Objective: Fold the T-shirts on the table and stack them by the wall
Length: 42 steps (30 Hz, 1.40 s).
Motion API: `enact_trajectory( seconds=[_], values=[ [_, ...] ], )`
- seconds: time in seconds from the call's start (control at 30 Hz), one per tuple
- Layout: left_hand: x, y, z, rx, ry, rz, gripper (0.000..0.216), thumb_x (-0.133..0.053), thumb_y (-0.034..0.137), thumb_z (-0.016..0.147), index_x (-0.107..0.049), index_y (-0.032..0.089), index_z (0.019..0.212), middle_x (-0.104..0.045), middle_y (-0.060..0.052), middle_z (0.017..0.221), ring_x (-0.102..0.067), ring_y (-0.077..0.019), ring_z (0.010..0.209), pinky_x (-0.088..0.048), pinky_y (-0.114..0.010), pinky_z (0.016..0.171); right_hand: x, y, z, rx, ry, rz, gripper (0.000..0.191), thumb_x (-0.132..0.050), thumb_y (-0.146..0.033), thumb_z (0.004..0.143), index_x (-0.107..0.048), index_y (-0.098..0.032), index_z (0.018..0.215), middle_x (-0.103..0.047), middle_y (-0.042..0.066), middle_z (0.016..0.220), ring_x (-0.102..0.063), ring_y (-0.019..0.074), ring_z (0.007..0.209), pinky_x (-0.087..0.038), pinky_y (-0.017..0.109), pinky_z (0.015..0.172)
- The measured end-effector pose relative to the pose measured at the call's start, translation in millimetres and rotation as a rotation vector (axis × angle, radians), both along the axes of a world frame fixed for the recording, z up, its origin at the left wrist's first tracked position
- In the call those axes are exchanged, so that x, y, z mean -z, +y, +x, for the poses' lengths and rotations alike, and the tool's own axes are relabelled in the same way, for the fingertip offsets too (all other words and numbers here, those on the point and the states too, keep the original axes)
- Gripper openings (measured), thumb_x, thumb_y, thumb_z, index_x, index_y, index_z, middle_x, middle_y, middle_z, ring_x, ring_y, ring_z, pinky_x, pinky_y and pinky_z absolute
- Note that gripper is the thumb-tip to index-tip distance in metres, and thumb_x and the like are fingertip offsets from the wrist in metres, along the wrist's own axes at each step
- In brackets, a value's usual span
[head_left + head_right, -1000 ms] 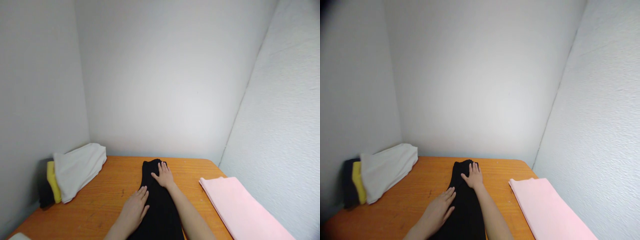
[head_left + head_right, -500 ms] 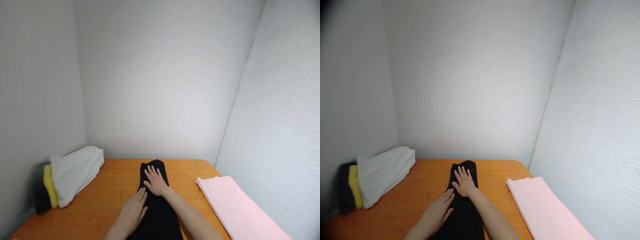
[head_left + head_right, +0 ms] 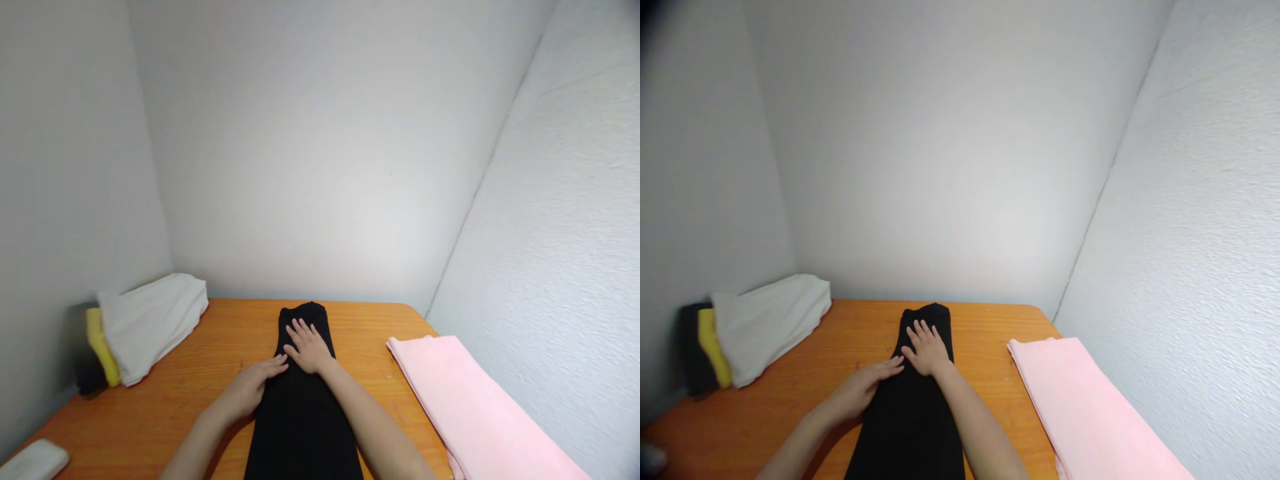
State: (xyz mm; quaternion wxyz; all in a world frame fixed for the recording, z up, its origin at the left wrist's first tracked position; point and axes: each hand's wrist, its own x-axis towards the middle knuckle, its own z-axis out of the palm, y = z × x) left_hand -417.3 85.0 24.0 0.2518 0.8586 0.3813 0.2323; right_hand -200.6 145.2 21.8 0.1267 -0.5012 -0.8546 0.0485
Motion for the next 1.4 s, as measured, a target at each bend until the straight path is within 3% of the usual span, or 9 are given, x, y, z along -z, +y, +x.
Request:
enact_trajectory(
  seconds=[0.27, 0.47, 0.63, 0.87, 1.1, 1.23, 1.33, 1.4],
  values=[
    [4.9, -17, 12, -0.059, 0.166, 0.15, 0.074, -0.032, -0.006, 0.075, -0.046, 0.028, 0.139, -0.035, 0.0, 0.153, -0.035, -0.0143, 0.139, -0.03, -0.041, 0.117, -11.3, -10, 2, -0.029, 0.05, 0.129, 0.06, -0.034, -0.048, 0.098, -0.034, -0.014, 0.147, -0.02, 0.01, 0.157, -0.011, 0.0213, 0.146, -0.012, 0.042, 0.118],
    [6.3, -18, 13, -0.069, 0.286, 0.194, 0.073, -0.032, -0.006, 0.076, -0.044, 0.026, 0.14, -0.033, -0.001, 0.153, -0.033, -0.0138, 0.14, -0.03, -0.039, 0.117, -16.7, -41, 9, -0.082, 0.041, 0.186, 0.061, -0.041, -0.043, 0.097, -0.033, -0.009, 0.147, -0.018, 0.014, 0.157, -0.01, 0.0233, 0.146, -0.013, 0.043, 0.118],
    [4.5, -17, 12, -0.048, 0.297, 0.201, 0.07, -0.033, -0.003, 0.078, -0.043, 0.025, 0.141, -0.032, -0.001, 0.154, -0.032, -0.0142, 0.141, -0.028, -0.038, 0.117, -16.8, -97, 30, -0.27, -0.014, 0.034, 0.07, -0.04, -0.053, 0.096, -0.024, -0.013, 0.151, -0.018, 0.012, 0.157, -0.012, 0.0243, 0.146, -0.011, 0.045, 0.118],
    [5.8, -18, 11, -0.04, 0.293, 0.241, 0.071, -0.03, -0.006, 0.077, -0.044, 0.024, 0.14, -0.033, -0.002, 0.153, -0.033, -0.0141, 0.14, -0.029, -0.039, 0.117, -46.2, -200, 52, -0.524, -0.005, -0.108, 0.073, -0.04, -0.055, 0.096, -0.011, -0.021, 0.153, -0.013, 0.007, 0.158, -0.006, 0.022, 0.146, -0.007, 0.042, 0.119],
    [1.4, -18, 13, -0.049, 0.344, 0.29, 0.066, -0.029, -0.004, 0.082, -0.046, 0.024, 0.139, -0.035, -0.004, 0.152, -0.035, -0.0147, 0.139, -0.031, -0.038, 0.116, -68.6, -269, 63, -0.609, 0.037, -0.162, 0.078, -0.05, -0.05, 0.093, -0.009, -0.023, 0.154, -0.017, 0.008, 0.157, -0.009, 0.0231, 0.146, -0.008, 0.044, 0.119],
    [-19.9, -47, 14, 0.015, 0.35, 0.431, 0.054, -0.037, 0.008, 0.09, -0.045, 0.029, 0.139, -0.03, -0.002, 0.155, -0.029, -0.0192, 0.142, -0.03, -0.044, 0.116, -67.3, -286, 79, -0.669, -0.006, -0.084, 0.08, -0.055, -0.038, 0.092, -0.007, -0.02, 0.154, -0.019, 0.01, 0.156, -0.011, 0.022, 0.145, -0.013, 0.042, 0.119],
    [-35.0, -94, 5, 0.121, 0.334, 0.488, 0.049, -0.04, 0.025, 0.097, -0.035, 0.035, 0.145, -0.03, 0.0, 0.155, -0.033, -0.0188, 0.141, -0.036, -0.04, 0.113, -50.4, -290, 93, -0.567, -0.079, 0.059, 0.061, -0.044, -0.024, 0.098, -0.017, -0.02, 0.153, -0.027, 0.01, 0.153, -0.021, 0.0193, 0.143, -0.025, 0.038, 0.116],
    [-35.3, -128, -5, 0.23, 0.375, 0.519, 0.056, -0.045, 0.036, 0.096, -0.027, 0.034, 0.148, -0.03, 0.0, 0.155, -0.036, -0.0189, 0.139, -0.04, -0.036, 0.11, -34.3, -289, 101, -0.483, -0.14, 0.171, 0.051, -0.04, -0.02, 0.1, -0.029, -0.02, 0.149, -0.035, 0.011, 0.15, -0.03, 0.0197, 0.14, -0.034, 0.036, 0.112]
  ],
)
